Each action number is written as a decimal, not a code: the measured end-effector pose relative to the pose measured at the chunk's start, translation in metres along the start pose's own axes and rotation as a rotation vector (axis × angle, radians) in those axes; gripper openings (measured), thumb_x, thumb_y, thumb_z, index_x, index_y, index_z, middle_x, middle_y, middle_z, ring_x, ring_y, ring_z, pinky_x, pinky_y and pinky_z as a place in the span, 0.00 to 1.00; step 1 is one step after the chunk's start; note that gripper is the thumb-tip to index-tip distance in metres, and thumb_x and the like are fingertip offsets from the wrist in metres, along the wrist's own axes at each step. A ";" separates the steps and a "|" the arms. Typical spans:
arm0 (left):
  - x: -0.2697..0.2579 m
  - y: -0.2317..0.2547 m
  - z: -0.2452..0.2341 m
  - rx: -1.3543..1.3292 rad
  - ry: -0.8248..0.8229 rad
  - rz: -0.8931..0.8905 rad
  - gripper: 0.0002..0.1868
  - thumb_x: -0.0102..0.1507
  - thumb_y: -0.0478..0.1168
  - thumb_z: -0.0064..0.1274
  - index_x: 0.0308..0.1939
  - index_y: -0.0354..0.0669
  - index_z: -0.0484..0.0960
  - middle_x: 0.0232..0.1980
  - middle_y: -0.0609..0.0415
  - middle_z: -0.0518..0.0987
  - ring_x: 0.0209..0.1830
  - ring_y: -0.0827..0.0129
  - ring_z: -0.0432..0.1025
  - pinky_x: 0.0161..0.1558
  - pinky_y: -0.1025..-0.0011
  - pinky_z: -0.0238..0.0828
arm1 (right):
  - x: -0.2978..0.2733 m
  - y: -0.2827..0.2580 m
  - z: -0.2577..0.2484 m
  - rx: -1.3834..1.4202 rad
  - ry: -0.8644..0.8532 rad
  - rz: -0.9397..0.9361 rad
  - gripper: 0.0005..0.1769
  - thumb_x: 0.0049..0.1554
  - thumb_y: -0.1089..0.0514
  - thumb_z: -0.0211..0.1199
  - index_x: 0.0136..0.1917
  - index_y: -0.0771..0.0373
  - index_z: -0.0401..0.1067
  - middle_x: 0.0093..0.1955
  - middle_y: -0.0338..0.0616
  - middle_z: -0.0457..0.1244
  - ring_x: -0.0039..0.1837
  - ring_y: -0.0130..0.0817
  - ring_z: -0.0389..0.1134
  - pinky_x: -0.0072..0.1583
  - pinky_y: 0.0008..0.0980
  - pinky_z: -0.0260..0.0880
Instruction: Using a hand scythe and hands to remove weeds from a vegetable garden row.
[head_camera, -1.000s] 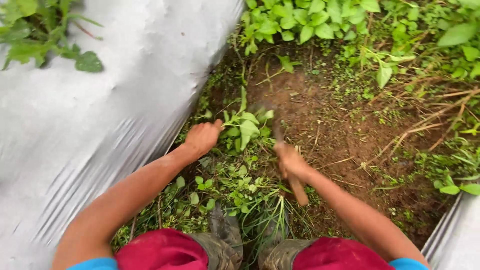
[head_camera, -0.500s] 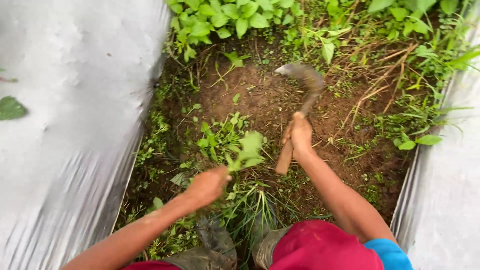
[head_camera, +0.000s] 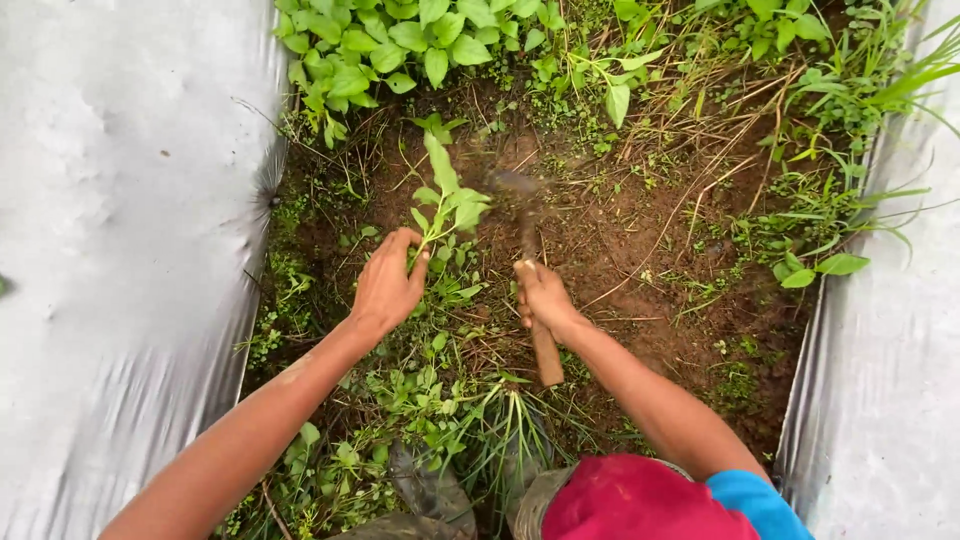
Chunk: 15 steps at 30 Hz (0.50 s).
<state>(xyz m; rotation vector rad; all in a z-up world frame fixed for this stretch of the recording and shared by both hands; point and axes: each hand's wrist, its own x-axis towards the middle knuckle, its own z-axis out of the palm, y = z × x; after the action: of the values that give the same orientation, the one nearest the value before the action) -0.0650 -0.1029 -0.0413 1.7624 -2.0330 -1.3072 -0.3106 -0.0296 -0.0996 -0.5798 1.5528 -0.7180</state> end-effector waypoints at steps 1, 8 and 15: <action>-0.003 0.008 -0.006 -0.010 0.009 -0.010 0.11 0.70 0.33 0.43 0.56 0.36 0.73 0.48 0.40 0.78 0.44 0.51 0.78 0.49 0.46 0.77 | -0.003 -0.005 -0.002 0.091 -0.016 0.094 0.18 0.70 0.45 0.46 0.46 0.60 0.62 0.28 0.32 0.54 0.22 0.26 0.57 0.23 0.28 0.65; -0.005 -0.011 0.002 -0.052 0.030 -0.043 0.12 0.69 0.32 0.44 0.56 0.36 0.72 0.50 0.37 0.78 0.47 0.46 0.78 0.47 0.46 0.75 | 0.096 -0.077 -0.057 0.473 0.609 -0.328 0.20 0.70 0.44 0.38 0.46 0.60 0.56 0.23 0.34 0.52 0.21 0.33 0.61 0.29 0.31 0.70; 0.012 0.030 -0.004 -0.085 0.063 0.030 0.20 0.67 0.29 0.44 0.64 0.38 0.69 0.59 0.33 0.76 0.52 0.40 0.78 0.52 0.40 0.77 | 0.072 -0.034 0.000 0.082 -0.027 -0.185 0.23 0.71 0.44 0.37 0.49 0.66 0.60 0.26 0.36 0.53 0.21 0.30 0.59 0.26 0.30 0.69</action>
<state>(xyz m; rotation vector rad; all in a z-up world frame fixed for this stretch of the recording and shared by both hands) -0.0881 -0.1171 -0.0229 1.7071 -1.9332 -1.2921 -0.3200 -0.1048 -0.1237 -0.6748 1.4497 -0.9063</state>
